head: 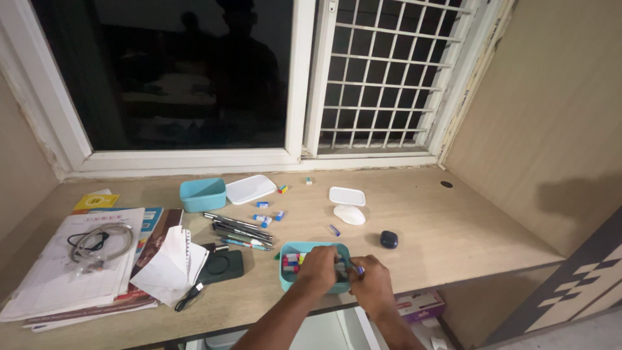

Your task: The person sorts small colorful plastic pieces by hand into blue plastic containers on a desk.

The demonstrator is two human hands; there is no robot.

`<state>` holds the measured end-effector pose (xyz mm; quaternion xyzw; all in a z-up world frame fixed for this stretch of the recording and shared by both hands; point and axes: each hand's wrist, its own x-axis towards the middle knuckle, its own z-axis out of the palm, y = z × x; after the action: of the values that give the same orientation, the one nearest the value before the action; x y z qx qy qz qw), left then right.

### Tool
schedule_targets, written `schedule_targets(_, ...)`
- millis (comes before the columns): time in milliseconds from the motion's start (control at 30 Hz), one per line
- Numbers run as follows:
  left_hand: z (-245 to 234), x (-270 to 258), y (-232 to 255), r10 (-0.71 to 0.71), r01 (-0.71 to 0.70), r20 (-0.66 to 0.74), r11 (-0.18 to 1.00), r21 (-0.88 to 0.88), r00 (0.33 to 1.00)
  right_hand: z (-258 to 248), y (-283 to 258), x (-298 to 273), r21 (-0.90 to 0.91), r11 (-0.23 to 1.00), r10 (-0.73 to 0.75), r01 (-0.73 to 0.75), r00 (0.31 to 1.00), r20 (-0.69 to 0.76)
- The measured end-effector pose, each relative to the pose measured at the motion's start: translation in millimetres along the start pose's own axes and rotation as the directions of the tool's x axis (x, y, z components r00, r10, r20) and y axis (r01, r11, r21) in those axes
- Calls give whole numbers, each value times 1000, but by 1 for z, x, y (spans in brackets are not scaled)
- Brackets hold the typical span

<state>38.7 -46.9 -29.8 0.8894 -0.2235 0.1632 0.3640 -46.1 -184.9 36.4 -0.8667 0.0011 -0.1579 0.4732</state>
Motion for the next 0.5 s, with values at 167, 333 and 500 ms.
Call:
schedule_targets(167, -19, -5, 20, -26, 27, -19, 996, 82, 999, 1, 8, 3, 53, 999, 5, -6, 1000, 18)
schedule_targets(333, -61, -27, 35, -156, 151, -65, 985, -83, 986, 4, 13, 4, 111, 990, 79, -82, 996, 31)
schedule_targets(500, -100, -53, 21, -106, 87, -272, 993, -82, 956, 3, 23, 3, 174, 984, -45, 44, 999, 3)
